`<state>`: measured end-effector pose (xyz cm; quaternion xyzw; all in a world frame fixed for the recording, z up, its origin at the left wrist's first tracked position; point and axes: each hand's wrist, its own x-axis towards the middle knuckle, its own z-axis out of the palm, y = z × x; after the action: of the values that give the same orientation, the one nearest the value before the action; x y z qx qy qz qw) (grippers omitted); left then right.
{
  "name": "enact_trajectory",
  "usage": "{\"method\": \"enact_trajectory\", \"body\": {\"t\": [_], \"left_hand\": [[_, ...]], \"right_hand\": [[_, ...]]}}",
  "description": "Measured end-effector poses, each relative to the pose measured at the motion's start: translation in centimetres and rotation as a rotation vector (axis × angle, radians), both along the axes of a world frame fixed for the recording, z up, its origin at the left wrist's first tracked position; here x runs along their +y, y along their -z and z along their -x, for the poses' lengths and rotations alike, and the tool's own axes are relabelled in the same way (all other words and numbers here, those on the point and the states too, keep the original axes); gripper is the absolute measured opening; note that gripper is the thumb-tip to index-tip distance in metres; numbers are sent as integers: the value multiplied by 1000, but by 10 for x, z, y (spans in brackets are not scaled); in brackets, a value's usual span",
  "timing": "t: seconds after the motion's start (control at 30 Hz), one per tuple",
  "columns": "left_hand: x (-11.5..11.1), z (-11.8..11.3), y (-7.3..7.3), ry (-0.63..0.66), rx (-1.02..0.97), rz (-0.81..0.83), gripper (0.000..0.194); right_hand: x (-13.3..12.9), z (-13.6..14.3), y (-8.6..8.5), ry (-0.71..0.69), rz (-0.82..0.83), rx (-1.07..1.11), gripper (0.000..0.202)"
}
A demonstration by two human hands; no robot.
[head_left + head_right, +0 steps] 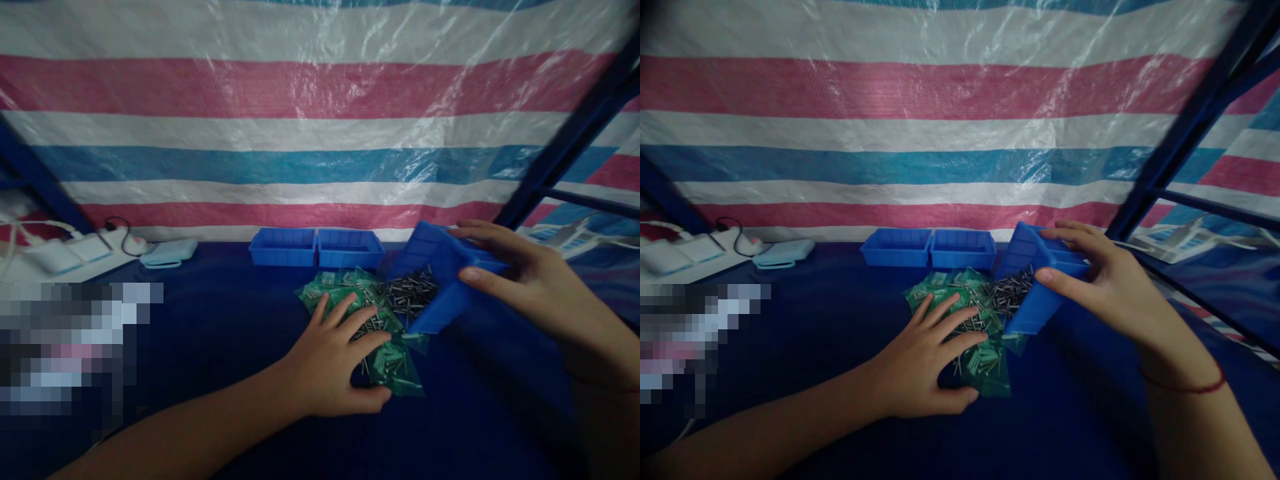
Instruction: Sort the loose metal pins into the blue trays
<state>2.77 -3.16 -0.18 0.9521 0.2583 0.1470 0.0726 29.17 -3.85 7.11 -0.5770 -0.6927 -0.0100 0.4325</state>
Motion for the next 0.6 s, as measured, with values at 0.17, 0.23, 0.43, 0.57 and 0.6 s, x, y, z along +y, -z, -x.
{"method": "enact_trajectory", "body": {"t": [0.17,0.23,0.43,0.57,0.6], "left_hand": [[0,0,0,0,8,2,61],[0,0,0,1,8,4,61],[0,-1,3,-47,-90,-45,73],[3,-2,9,-127,-172,-81,90],[4,-2,11,-141,-170,-77,92]], "right_hand": [[2,-1,2,-84,72,74,53],[2,0,3,-121,63,115,55],[4,13,10,-163,-49,146,58],[6,26,12,-181,-170,85,52],[6,30,12,-183,-191,71,52]]}}
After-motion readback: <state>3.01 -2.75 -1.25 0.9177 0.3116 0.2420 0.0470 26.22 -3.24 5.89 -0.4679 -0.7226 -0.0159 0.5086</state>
